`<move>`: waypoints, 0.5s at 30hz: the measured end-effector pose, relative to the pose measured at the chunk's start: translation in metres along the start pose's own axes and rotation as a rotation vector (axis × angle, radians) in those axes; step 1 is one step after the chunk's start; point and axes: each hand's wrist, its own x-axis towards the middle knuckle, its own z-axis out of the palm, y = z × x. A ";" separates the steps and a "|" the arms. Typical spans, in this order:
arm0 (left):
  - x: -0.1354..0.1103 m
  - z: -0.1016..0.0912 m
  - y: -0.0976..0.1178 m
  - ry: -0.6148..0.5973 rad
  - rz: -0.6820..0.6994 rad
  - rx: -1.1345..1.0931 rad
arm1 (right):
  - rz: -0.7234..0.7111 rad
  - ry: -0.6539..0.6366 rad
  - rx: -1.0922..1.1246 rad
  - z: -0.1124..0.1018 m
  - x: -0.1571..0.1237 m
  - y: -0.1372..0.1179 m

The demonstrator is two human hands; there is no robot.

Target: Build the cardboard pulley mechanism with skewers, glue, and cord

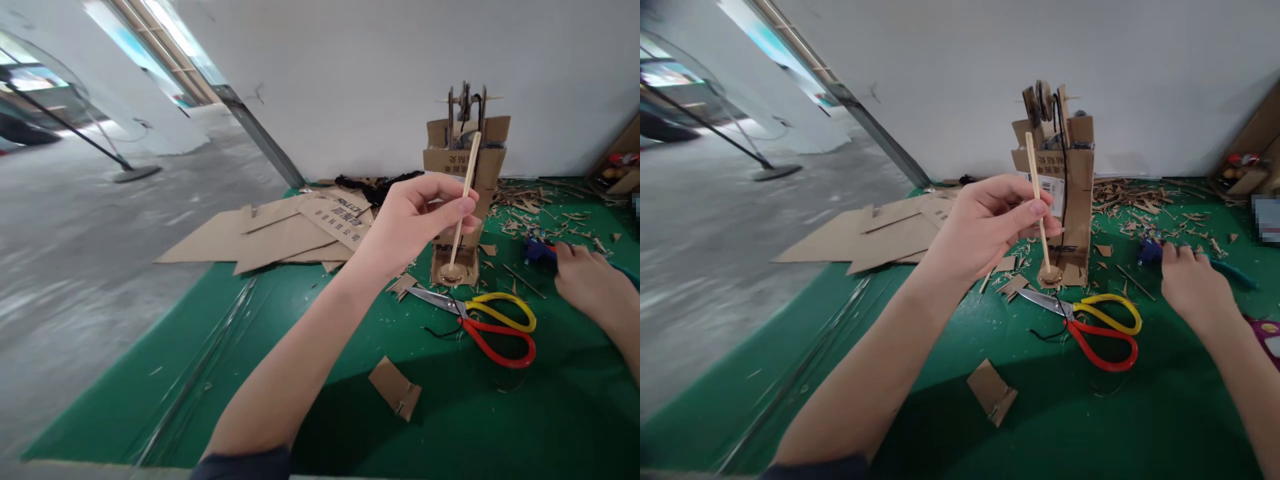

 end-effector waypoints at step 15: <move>0.004 -0.005 0.003 0.196 0.153 0.253 | 0.141 0.368 0.703 0.020 0.016 -0.001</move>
